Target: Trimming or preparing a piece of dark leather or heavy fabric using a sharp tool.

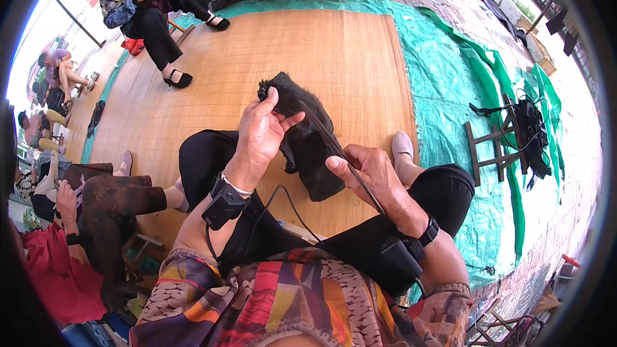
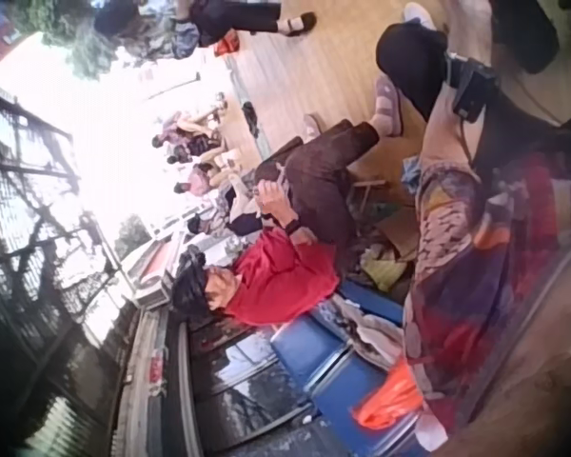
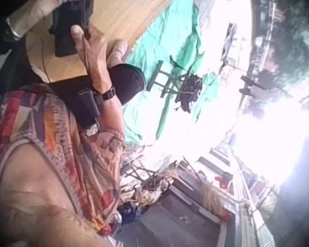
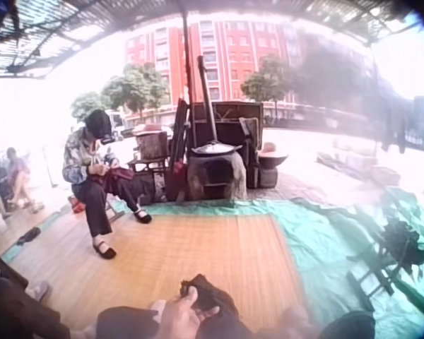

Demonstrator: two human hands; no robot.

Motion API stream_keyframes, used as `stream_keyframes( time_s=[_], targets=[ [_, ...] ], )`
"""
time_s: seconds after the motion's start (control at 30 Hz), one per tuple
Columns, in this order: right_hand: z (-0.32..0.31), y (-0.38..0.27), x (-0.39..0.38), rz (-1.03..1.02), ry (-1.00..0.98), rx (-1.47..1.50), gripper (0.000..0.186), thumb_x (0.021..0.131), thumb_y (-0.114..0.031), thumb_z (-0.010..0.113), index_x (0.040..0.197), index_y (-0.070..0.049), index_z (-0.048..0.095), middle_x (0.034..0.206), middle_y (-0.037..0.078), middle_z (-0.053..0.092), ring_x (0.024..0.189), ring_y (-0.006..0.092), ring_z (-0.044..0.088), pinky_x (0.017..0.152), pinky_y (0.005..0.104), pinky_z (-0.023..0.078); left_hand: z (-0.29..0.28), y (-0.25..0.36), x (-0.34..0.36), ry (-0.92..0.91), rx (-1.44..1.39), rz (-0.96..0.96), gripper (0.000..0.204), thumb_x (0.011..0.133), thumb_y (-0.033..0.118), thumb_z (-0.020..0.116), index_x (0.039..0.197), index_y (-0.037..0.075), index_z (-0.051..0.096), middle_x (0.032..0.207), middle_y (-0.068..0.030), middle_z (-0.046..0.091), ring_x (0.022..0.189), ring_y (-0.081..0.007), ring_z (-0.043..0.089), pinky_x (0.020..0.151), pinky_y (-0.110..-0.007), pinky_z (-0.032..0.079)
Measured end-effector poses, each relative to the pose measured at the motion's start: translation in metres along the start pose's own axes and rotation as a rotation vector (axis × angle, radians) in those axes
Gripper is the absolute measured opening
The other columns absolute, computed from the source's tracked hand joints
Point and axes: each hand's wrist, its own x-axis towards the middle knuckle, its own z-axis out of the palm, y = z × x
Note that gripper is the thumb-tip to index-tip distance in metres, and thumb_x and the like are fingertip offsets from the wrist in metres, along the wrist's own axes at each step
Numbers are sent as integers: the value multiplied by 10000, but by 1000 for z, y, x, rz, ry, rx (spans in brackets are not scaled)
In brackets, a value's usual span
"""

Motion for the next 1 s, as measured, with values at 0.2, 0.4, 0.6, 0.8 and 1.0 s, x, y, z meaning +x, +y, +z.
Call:
stream_keyframes(
  time_s=[0.2,0.4,0.6,0.8,1.0],
  targets=[
    [0,2,0,-95,67,60,576,820,-549,549,738,21,564,548,34,505,525,92,473,474,261,372,-7,-5,5,34,-15,-45,150,875,219,575,892,71,597,867,-73,650,802,-214,626,741,-409,515],
    [-11,-11,-4,-79,78,162,549,823,-539,552,794,9,578,560,14,518,530,66,477,486,238,375,-10,-2,5,23,-54,-12,164,874,235,575,894,74,603,860,-75,651,811,-217,625,747,-417,509],
    [4,7,1,-85,37,-84,615,806,-558,563,753,55,570,516,53,462,504,111,403,455,302,338,-4,-2,1,12,-30,-8,165,871,238,580,891,75,602,859,-74,650,805,-214,624,738,-417,507],
    [6,5,2,-129,61,-31,582,808,-541,574,757,39,567,534,32,469,525,90,412,467,277,341,-5,-4,0,16,7,-20,168,879,232,568,900,67,594,867,-75,645,817,-215,620,750,-423,502],
    [-8,-10,-5,-150,88,175,535,814,-516,583,807,19,566,568,-2,493,545,51,441,493,218,342,-10,-3,5,49,-49,9,172,883,230,562,912,63,590,884,-76,643,847,-224,614,759,-431,498]
  ],
)
